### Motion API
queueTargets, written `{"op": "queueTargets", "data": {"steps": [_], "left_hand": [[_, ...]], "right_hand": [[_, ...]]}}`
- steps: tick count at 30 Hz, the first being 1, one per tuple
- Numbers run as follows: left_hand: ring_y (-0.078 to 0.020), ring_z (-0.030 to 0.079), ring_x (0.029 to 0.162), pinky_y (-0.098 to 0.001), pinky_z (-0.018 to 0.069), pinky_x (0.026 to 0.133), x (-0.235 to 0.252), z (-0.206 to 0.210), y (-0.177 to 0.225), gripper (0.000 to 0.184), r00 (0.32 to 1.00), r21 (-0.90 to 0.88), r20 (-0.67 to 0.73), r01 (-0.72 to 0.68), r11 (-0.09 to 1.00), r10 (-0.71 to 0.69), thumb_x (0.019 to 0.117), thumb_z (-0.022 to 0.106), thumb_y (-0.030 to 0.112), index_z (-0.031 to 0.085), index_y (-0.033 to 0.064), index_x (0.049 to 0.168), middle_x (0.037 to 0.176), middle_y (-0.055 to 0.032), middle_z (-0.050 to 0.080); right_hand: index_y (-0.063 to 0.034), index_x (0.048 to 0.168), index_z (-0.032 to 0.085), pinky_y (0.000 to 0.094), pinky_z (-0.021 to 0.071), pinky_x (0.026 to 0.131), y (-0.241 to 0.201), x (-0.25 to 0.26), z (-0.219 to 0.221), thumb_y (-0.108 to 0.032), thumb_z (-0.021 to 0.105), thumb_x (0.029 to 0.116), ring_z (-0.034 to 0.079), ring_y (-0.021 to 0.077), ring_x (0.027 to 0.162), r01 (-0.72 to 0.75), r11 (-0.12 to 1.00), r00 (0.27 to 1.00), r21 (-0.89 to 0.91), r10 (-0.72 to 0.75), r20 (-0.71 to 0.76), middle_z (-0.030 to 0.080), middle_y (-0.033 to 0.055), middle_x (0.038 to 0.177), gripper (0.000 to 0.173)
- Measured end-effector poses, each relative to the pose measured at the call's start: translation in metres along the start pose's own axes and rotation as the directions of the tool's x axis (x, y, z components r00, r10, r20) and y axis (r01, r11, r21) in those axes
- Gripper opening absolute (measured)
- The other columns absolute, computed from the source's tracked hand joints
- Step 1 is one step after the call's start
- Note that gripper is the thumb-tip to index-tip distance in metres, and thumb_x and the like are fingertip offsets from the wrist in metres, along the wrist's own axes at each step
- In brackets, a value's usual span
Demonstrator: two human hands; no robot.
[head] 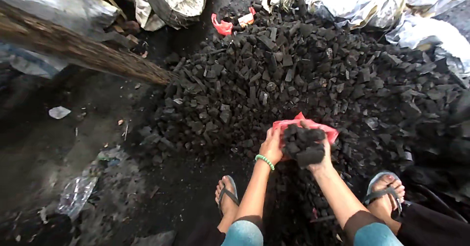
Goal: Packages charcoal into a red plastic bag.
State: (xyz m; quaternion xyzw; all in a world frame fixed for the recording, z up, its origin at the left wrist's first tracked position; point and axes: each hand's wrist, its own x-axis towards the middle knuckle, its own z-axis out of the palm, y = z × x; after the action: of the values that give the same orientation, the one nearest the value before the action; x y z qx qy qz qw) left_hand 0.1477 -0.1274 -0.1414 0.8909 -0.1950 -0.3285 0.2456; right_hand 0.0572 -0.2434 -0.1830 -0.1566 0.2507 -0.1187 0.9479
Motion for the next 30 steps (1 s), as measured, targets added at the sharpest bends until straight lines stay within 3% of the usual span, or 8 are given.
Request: {"op": "queueTargets", "data": {"steps": [3, 6, 9, 12, 17, 20, 24, 30], "left_hand": [[-0.047, 0.046, 0.137, -0.0636, 0.0418, 0.109, -0.011, -0.018, -0.001, 0.095, 0.994, -0.197, -0.027, -0.112, 0.974, 0.108, 0.0756, 0.074, -0.013, 0.03, 0.0021, 0.159, 0.158, -0.028, 0.035], [-0.0429, 0.052, 0.133, -0.0611, 0.0468, 0.105, 0.02, -0.029, -0.014, 0.1, 0.999, -0.31, -0.022, -0.032, 0.95, 0.026, 0.0796, 0.069, -0.01, 0.015, 0.0059, 0.163, 0.153, -0.0293, 0.041], [-0.0467, 0.06, 0.116, -0.0637, 0.0508, 0.091, 0.03, -0.041, -0.006, 0.097, 0.997, -0.321, -0.026, 0.057, 0.945, -0.069, 0.0832, 0.068, -0.008, 0.014, 0.0081, 0.163, 0.14, -0.0323, 0.051], [-0.046, 0.063, 0.107, -0.0609, 0.0548, 0.082, 0.042, -0.044, -0.007, 0.093, 0.995, -0.306, 0.003, 0.097, 0.947, -0.1, 0.0852, 0.066, -0.009, 0.017, 0.011, 0.162, 0.139, -0.0328, 0.051], [-0.0384, 0.067, 0.098, -0.0486, 0.0592, 0.08, 0.051, -0.032, -0.021, 0.094, 0.99, -0.32, 0.065, 0.138, 0.937, -0.123, 0.0869, 0.061, -0.011, 0.017, 0.0209, 0.164, 0.139, -0.0326, 0.049], [-0.0358, 0.069, 0.098, -0.0469, 0.0597, 0.081, 0.048, -0.028, -0.019, 0.113, 0.992, -0.388, 0.037, 0.129, 0.913, -0.125, 0.0884, 0.065, -0.009, -0.01, 0.0269, 0.164, 0.148, -0.0321, 0.043], [-0.0343, 0.064, 0.112, -0.0508, 0.0576, 0.083, 0.04, -0.037, 0.001, 0.123, 0.994, -0.53, -0.106, -0.049, 0.846, -0.009, 0.0853, 0.068, -0.011, -0.017, 0.034, 0.162, 0.168, -0.0193, 0.017], [-0.0367, 0.064, 0.105, -0.0492, 0.0566, 0.083, 0.039, -0.024, -0.012, 0.09, 0.989, -0.566, -0.131, -0.014, 0.824, -0.073, 0.0926, 0.066, -0.006, 0.019, 0.0215, 0.164, 0.147, -0.028, 0.047]], "right_hand": [[-0.0142, 0.122, 0.058, 0.0394, 0.0573, 0.068, 0.001, 0.036, 0.028, -0.064, 0.025, 0.1049, 0.066, 0.0173, 0.079, -0.099, 0.905, 0.975, -0.413, 0.005, -0.224, 0.068, 0.0053, 0.093, 0.063], [-0.0201, 0.161, 0.031, 0.0601, 0.0434, 0.108, -0.024, 0.055, 0.037, -0.058, 0.036, 0.1067, 0.052, 0.033, 0.135, -0.215, 0.619, 0.975, -0.755, 0.175, -0.135, 0.05, 0.0159, 0.152, 0.066], [-0.0172, 0.157, 0.04, 0.0568, 0.0451, 0.104, -0.082, 0.058, 0.064, -0.038, 0.046, 0.109, 0.053, 0.0343, 0.132, -0.078, 0.331, 0.943, -0.941, 0.331, 0.038, 0.051, 0.0181, 0.15, 0.052], [-0.0087, 0.141, 0.059, 0.051, 0.0518, 0.098, -0.157, 0.059, 0.054, -0.028, 0.054, 0.1066, 0.064, 0.0293, 0.12, 0.095, 0.142, 0.991, -0.985, -0.103, 0.08, 0.064, 0.016, 0.134, 0.039], [-0.008, 0.154, 0.043, 0.0796, 0.0192, 0.112, -0.273, 0.062, -0.055, -0.039, 0.065, 0.0957, 0.018, 0.0512, 0.152, -0.272, -0.176, 0.545, -0.946, -0.838, 0.0, 0.023, 0.0291, 0.164, 0.069], [-0.0218, 0.164, 0.026, 0.0885, 0.0027, 0.105, -0.279, 0.062, -0.089, -0.059, 0.065, 0.0937, -0.007, 0.0525, 0.154, -0.456, -0.273, 0.621, -0.847, -0.78, -0.083, 0.006, 0.0237, 0.17, 0.088], [-0.0288, 0.164, 0.026, 0.0897, 0.0181, 0.099, -0.252, 0.059, -0.085, -0.05, 0.073, 0.0902, 0.007, 0.0588, 0.151, -0.461, -0.366, 0.689, -0.809, -0.722, -0.066, 0.02, 0.0244, 0.167, 0.09], [-0.0308, 0.156, 0.045, 0.0884, 0.0198, 0.101, -0.189, 0.043, -0.088, -0.045, 0.079, 0.0859, 0.032, 0.0604, 0.141, -0.336, -0.631, 0.863, -0.699, -0.503, 0.039, 0.04, 0.0245, 0.158, 0.079]]}}
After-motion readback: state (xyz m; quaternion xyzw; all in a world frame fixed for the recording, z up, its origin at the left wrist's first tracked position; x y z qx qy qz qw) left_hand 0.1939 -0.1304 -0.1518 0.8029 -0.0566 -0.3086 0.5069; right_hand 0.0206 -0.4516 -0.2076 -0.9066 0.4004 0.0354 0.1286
